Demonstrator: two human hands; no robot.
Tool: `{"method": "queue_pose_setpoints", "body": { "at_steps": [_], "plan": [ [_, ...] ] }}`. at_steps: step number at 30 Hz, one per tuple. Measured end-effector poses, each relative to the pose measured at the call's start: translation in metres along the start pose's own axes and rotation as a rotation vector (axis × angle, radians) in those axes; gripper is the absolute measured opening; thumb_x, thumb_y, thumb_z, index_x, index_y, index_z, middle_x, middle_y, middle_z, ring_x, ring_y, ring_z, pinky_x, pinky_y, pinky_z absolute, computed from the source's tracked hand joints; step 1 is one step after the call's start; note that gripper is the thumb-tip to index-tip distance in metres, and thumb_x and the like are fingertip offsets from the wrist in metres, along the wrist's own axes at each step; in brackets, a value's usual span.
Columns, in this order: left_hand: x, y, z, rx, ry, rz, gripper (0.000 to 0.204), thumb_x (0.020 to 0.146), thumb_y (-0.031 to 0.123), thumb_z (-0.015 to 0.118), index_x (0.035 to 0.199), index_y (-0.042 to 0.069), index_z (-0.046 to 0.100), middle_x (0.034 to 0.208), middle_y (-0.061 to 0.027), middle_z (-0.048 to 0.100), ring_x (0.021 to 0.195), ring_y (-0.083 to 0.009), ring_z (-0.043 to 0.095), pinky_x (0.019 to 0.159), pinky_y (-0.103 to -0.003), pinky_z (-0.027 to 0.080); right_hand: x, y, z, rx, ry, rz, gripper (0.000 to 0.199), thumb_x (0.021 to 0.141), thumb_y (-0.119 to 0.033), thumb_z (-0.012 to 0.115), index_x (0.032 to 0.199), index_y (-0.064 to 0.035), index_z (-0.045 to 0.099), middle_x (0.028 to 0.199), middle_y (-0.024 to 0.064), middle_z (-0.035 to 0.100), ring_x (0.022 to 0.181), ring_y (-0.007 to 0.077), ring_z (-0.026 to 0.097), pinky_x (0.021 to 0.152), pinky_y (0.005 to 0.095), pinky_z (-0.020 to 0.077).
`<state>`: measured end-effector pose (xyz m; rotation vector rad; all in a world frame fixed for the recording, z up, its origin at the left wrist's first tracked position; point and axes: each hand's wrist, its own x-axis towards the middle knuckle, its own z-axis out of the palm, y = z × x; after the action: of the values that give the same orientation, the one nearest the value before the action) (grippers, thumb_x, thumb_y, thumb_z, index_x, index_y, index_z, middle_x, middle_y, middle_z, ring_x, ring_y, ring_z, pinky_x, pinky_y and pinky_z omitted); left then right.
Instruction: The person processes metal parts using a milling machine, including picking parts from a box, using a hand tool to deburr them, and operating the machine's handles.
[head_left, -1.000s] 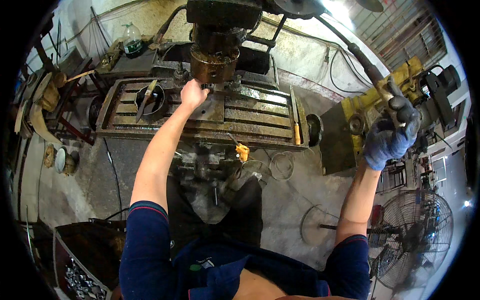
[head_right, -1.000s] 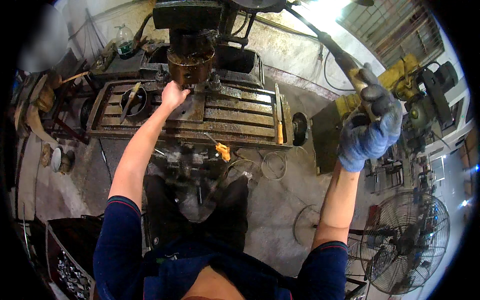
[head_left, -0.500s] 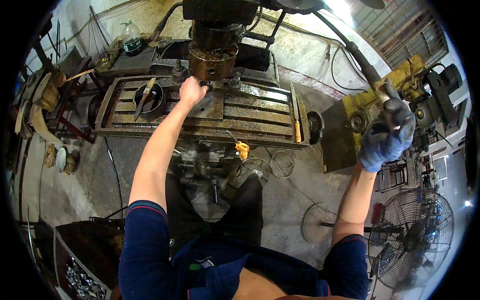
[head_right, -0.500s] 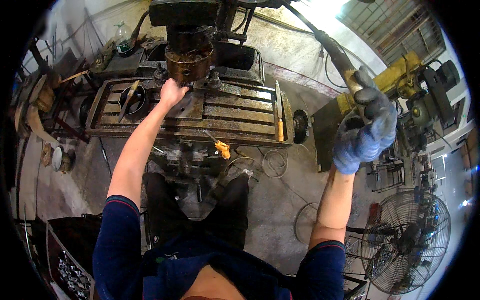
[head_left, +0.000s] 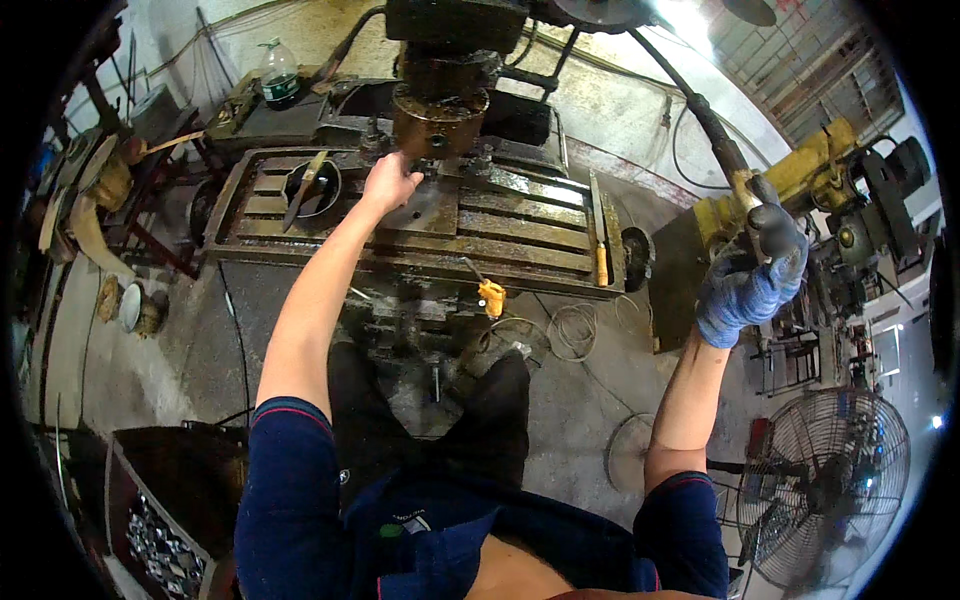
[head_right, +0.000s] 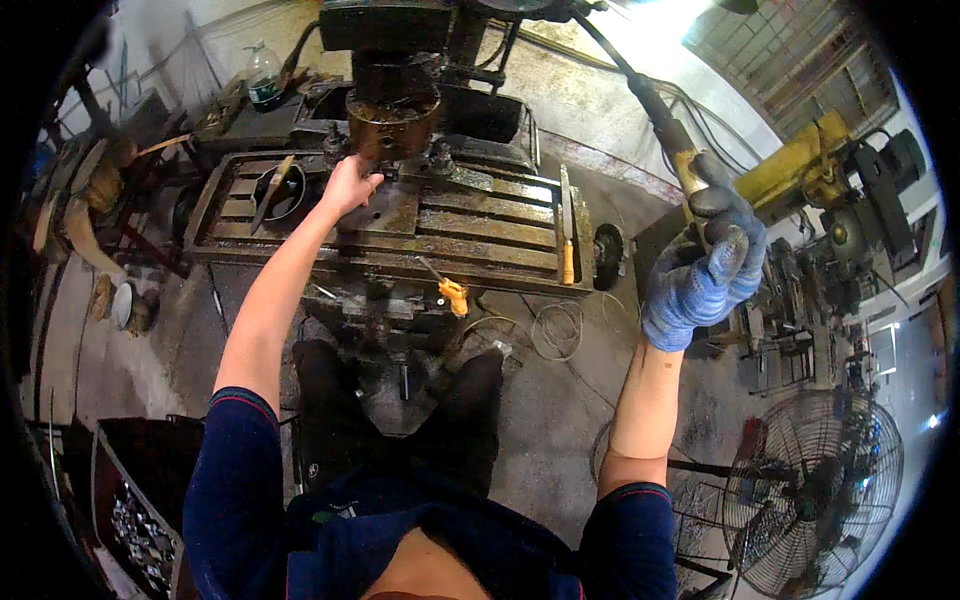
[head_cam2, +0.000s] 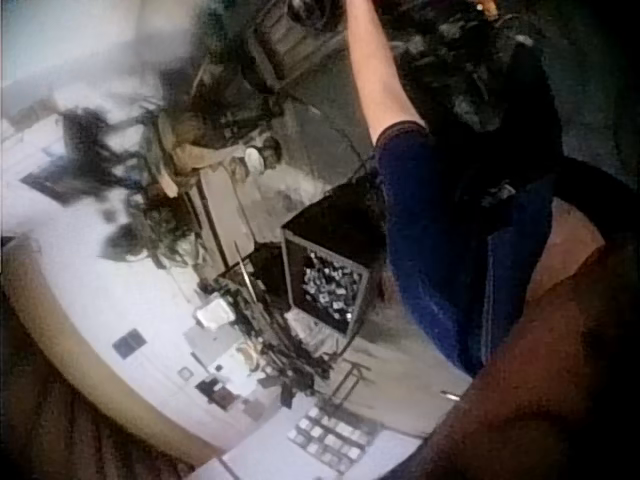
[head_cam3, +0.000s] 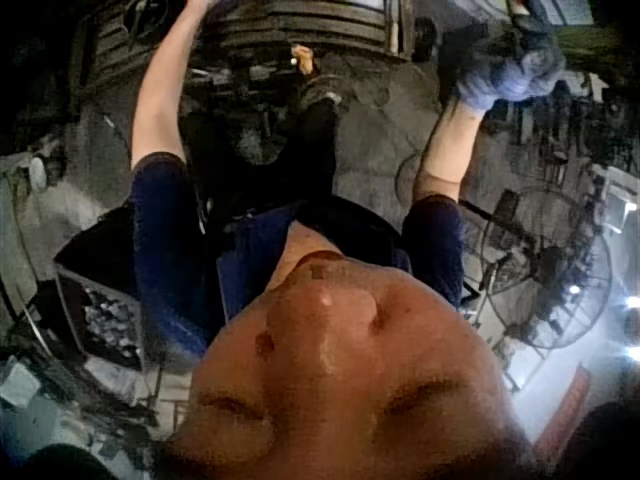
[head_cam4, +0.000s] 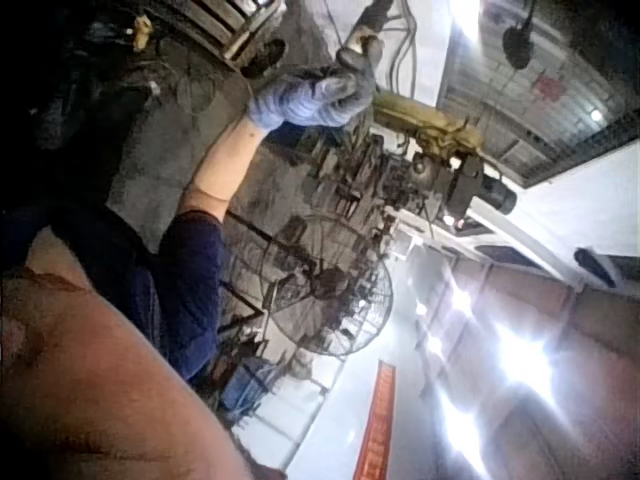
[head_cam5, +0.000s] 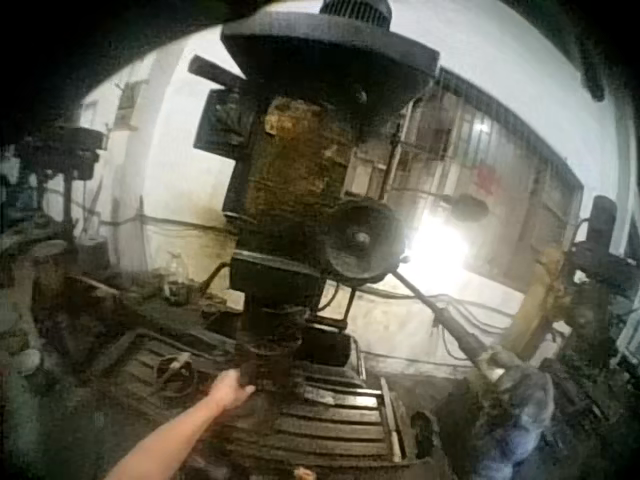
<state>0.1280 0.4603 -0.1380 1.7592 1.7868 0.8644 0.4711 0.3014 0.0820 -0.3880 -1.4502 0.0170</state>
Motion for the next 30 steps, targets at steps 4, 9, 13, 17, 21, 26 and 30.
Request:
{"method": "queue_pose_setpoints", "body": {
  "at_steps": [4, 9, 13, 17, 21, 26, 30],
  "plan": [
    [-0.068, -0.006, -0.055, 0.141, 0.281, 0.331, 0.037, 0.074, 0.016, 0.062, 0.110, 0.011, 0.056, 0.074, -0.0103, 0.062, 0.074, -0.0299, 0.061, 0.062, -0.038, 0.048, -0.002, -0.002, 0.004, 0.023, 0.049, 0.018, 0.029, 0.087, -0.028, 0.049, 0.074, -0.0019, 0.048, 0.081, 0.0151, 0.056, 0.095, 0.0380, 0.054, 0.092, 0.0511, 0.0339],
    [-0.128, -0.041, -0.124, 0.354, 0.579, 0.168, 0.040, 0.078, 0.027, 0.061, 0.114, 0.012, 0.054, 0.087, -0.0082, 0.060, 0.073, -0.0283, 0.060, 0.064, -0.038, 0.046, -0.001, 0.002, -0.001, 0.101, 0.042, 0.009, 0.028, 0.086, -0.028, 0.050, 0.076, -0.0009, 0.050, 0.080, 0.0143, 0.056, 0.095, 0.0371, 0.054, 0.092, 0.0510, 0.0340],
    [-0.131, -0.058, -0.123, 0.619, 0.438, 0.141, 0.052, 0.079, 0.039, 0.058, 0.122, 0.013, 0.046, 0.093, -0.0126, 0.058, 0.079, -0.0323, 0.059, 0.071, -0.042, 0.044, -0.005, 0.002, 0.001, 0.112, 0.084, 0.044, 0.029, 0.086, -0.027, 0.050, 0.078, 0.0007, 0.052, 0.082, 0.0141, 0.057, 0.097, 0.0360, 0.055, 0.091, 0.0482, 0.0356],
    [-0.119, -0.088, -0.117, 0.640, 0.310, 0.217, 0.039, 0.082, 0.025, 0.054, 0.117, 0.009, 0.050, 0.090, -0.0163, 0.061, 0.080, -0.0332, 0.059, 0.073, -0.044, 0.044, -0.002, -0.006, 0.001, 0.001, 0.060, 0.093, 0.029, 0.087, -0.029, 0.045, 0.076, -0.0020, 0.049, 0.084, 0.0135, 0.057, 0.101, 0.0373, 0.053, 0.092, 0.0478, 0.0358],
    [-0.124, -0.092, -0.116, 0.427, 0.460, 0.203, 0.026, 0.085, 0.017, 0.051, 0.105, 0.003, 0.057, 0.089, -0.0178, 0.062, 0.078, -0.0339, 0.060, 0.068, -0.044, 0.046, 0.001, -0.006, -0.002, 0.020, 0.047, 0.078, 0.030, 0.087, -0.030, 0.045, 0.075, -0.0021, 0.049, 0.086, 0.0132, 0.058, 0.101, 0.0362, 0.053, 0.091, 0.0453, 0.0367],
    [-0.128, -0.052, -0.091, -0.290, 0.369, -0.001, 0.025, 0.089, 0.017, 0.048, 0.101, -0.001, 0.060, 0.066, -0.0085, 0.059, 0.056, -0.0155, 0.055, 0.054, -0.030, 0.044, 0.004, -0.005, -0.004, 0.043, 0.113, 0.095, 0.030, 0.085, -0.031, 0.050, 0.077, -0.0018, 0.052, 0.086, 0.0135, 0.059, 0.100, 0.0333, 0.054, 0.090, 0.0436, 0.0370],
    [-0.103, -0.026, -0.054, -0.396, 0.280, -0.020, 0.024, 0.089, 0.017, 0.048, 0.100, -0.002, 0.060, 0.063, -0.0071, 0.057, 0.056, -0.0107, 0.052, 0.052, -0.027, 0.043, -0.007, -0.005, 0.006, -0.046, 0.126, 0.062, 0.035, 0.084, -0.034, 0.052, 0.081, 0.0005, 0.056, 0.089, 0.0172, 0.060, 0.095, 0.0305, 0.056, 0.089, 0.0407, 0.0379]
  ]
}}
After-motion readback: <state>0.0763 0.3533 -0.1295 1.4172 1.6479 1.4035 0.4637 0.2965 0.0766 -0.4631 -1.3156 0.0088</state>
